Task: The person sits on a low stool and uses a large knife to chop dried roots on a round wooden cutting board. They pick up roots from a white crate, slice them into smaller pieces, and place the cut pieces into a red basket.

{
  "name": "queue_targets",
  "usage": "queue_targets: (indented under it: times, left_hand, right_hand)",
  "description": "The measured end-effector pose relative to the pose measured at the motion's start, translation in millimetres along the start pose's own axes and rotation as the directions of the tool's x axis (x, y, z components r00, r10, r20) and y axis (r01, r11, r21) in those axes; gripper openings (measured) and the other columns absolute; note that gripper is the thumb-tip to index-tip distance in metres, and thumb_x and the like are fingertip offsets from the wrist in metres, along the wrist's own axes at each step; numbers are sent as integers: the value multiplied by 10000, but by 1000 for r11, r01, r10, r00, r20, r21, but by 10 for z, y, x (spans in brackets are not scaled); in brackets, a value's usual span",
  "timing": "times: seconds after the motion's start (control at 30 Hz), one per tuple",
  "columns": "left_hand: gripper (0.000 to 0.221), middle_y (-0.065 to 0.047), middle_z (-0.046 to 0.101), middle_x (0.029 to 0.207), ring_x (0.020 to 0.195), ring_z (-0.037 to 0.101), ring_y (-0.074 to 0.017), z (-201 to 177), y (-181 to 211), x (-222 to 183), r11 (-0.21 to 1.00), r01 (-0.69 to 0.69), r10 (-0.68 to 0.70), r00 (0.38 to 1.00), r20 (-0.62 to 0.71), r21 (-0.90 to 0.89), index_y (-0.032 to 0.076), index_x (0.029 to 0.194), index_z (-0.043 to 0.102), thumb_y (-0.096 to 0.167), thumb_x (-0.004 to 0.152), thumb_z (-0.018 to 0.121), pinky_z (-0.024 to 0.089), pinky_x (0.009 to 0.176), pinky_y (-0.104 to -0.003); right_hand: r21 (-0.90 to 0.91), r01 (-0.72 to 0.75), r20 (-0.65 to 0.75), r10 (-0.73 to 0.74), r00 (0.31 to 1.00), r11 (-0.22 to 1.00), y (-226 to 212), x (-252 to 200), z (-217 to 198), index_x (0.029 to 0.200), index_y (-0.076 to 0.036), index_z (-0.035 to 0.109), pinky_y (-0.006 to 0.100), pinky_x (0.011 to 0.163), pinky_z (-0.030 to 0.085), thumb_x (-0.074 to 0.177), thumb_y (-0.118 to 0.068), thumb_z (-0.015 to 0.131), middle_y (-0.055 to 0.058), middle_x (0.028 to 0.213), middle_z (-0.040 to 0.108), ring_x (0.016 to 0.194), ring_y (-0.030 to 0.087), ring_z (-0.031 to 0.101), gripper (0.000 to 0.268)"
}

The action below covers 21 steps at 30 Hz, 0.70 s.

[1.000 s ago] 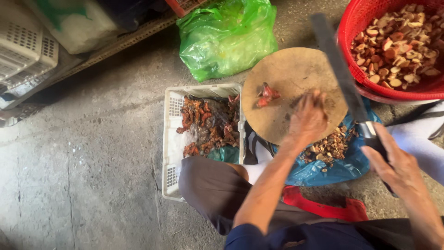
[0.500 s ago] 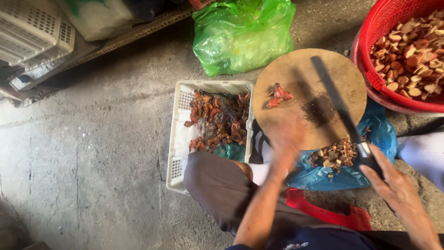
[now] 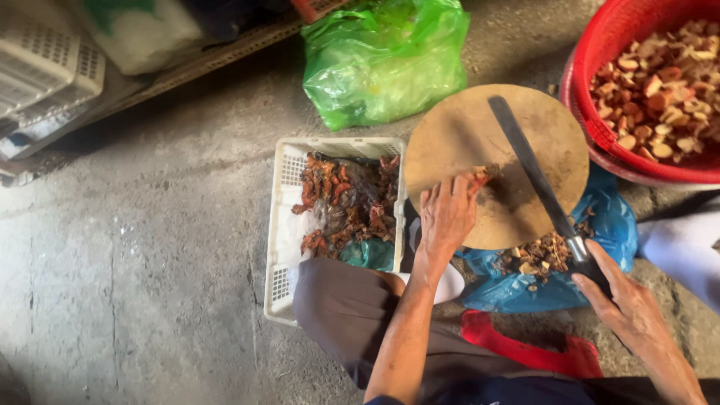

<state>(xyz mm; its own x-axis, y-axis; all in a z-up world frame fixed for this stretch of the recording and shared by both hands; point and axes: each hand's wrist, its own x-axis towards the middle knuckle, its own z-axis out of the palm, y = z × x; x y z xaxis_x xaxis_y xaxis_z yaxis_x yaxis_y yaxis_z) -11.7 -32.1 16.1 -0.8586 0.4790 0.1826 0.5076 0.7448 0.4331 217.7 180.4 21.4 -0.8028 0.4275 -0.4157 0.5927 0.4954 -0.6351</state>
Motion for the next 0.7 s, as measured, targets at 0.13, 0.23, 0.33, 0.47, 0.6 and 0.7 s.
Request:
queue_targets:
  times: [0.13, 0.23, 0.33, 0.47, 0.6, 0.7]
  left_hand:
    - [299, -95, 642, 1176, 1035, 651, -309, -45, 190, -171, 989, -137, 131, 987, -94, -57, 133, 1196, 639, 134, 899, 680, 483, 863, -462]
    - [357, -104, 626, 1216, 1068, 631, -323, -47, 279, -200, 983, -133, 125, 990, -70, -123, 93, 1230, 623, 91, 875, 669, 507, 922, -454]
    - [398, -120, 613, 1227, 1089, 625, -330, -27, 300, -208, 981, -118, 107, 991, -78, -152, 61, 1255, 606, 74, 862, 664, 517, 943, -446]
    - [392, -107, 623, 1215, 1107, 637, -325, -26, 261, -203, 972, -125, 107, 989, -98, -201, 77, 1253, 605, 89, 868, 673, 521, 949, -437]
    - [399, -108, 617, 1240, 1137, 635, -313, -1, 234, -157, 979, -103, 97, 994, -47, -175, 83, 1284, 598, 93, 892, 675, 525, 980, -428]
    - [442, -140, 594, 1270, 1140, 604, -329, 13, 206, -126, 982, -145, 142, 989, -38, -123, 49, 1299, 584, 132, 885, 714, 508, 971, -441]
  right_hand:
    - [0, 142, -44, -142, 989, 990, -114, -8, -2, 1560, -208, 460, 434, 773, 600, 905, -344, 672, 185, 1163, 740, 901, 312, 763, 702]
    - [-19, 338, -101, -338, 936, 941, -255, 27, 7, 1538, -171, 459, 455, 841, 585, 900, -336, 670, 201, 1256, 702, 1030, 357, 726, 691]
    - [-81, 400, -106, -407, 907, 913, -412, 36, 7, 1520, -163, 459, 463, 819, 595, 895, -318, 668, 192, 1293, 680, 1040, 382, 720, 677]
    - [-181, 399, -108, -421, 901, 899, -639, 48, -35, 1498, -186, 468, 464, 723, 605, 904, -296, 677, 146, 1192, 702, 911, 373, 736, 640]
    - [-299, 332, -2, -348, 937, 895, -784, 185, -42, 1512, -238, 428, 458, 628, 603, 922, -320, 654, 137, 1185, 693, 787, 370, 727, 636]
    - [-403, 237, 117, -208, 971, 884, -772, 315, 19, 1544, -317, 399, 450, 646, 619, 957, -347, 618, 102, 1167, 702, 777, 364, 735, 628]
